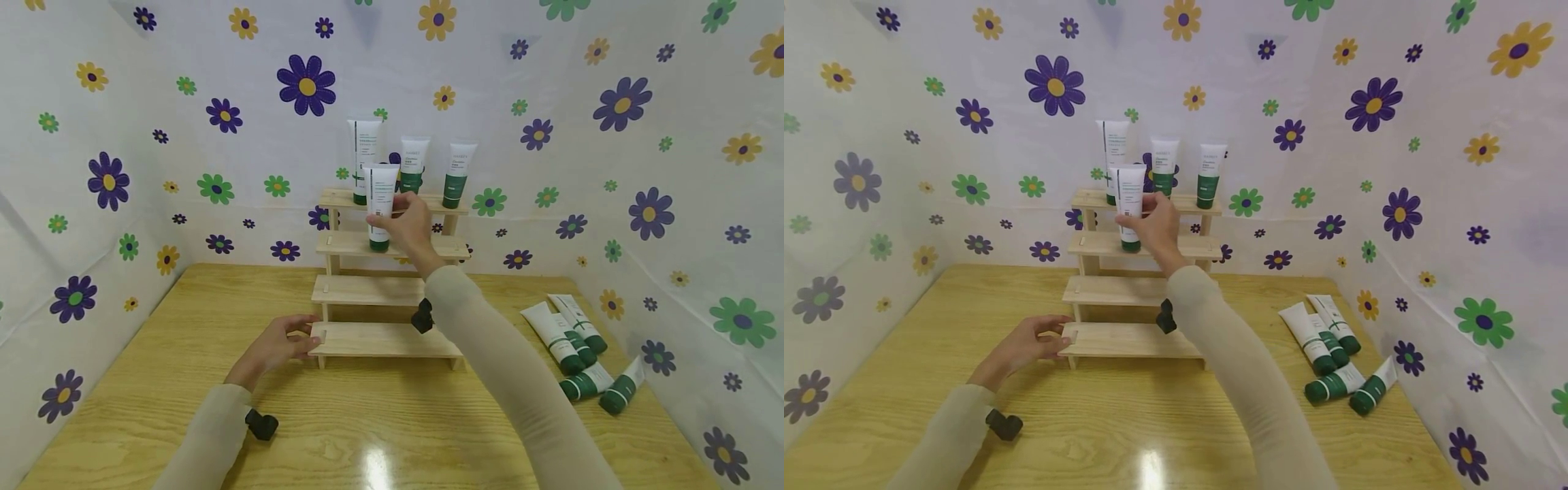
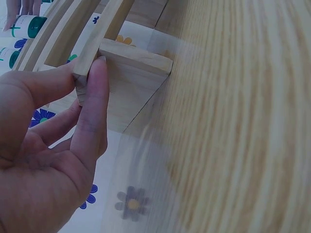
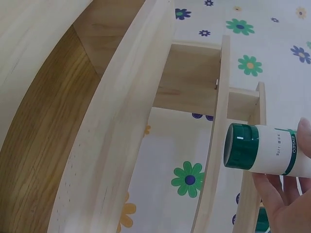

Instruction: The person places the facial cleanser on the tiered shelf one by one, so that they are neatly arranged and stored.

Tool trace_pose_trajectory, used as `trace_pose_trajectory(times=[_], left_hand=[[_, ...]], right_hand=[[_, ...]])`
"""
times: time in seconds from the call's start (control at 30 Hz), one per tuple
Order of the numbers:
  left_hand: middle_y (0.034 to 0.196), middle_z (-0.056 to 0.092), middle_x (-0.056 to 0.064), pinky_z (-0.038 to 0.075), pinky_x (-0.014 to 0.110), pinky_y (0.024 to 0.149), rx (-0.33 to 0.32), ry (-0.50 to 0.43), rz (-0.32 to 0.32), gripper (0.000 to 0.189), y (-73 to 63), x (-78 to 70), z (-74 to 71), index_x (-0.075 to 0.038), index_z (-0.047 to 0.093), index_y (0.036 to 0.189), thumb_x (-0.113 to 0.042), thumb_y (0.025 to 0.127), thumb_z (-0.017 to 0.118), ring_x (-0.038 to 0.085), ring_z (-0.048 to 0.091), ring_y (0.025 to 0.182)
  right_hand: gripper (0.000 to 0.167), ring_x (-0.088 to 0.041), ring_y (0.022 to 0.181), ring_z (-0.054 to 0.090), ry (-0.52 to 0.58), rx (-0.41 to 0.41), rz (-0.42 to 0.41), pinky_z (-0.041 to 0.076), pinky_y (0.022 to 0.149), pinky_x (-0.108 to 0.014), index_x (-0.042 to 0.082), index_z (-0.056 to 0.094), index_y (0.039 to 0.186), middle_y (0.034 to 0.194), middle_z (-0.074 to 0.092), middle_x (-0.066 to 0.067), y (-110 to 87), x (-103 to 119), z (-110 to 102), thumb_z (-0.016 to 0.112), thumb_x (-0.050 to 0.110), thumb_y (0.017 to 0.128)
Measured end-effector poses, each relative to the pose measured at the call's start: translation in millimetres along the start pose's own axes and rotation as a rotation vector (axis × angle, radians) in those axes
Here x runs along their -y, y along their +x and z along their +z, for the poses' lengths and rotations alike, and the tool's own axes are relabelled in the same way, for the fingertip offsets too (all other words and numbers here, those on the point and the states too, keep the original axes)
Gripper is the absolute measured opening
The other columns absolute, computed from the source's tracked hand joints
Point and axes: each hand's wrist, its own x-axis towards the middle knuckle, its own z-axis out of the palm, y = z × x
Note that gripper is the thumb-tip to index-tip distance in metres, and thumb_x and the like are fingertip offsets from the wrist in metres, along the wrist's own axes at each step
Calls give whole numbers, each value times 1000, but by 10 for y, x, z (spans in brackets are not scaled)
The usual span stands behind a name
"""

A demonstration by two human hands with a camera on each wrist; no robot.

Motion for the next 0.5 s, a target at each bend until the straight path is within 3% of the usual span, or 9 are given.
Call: trace_pose_trajectory(times=[0.5], left_hand=[[126, 57, 24, 66, 35, 85, 9, -25, 14, 57, 1, 17, 5, 1, 47, 150, -15, 100, 69, 19, 70, 99]], right_hand=[[53, -27, 106, 68, 37, 7, -52, 59, 99, -40, 5, 62, 120, 117, 69, -12, -26, 29, 172, 91, 19, 79]])
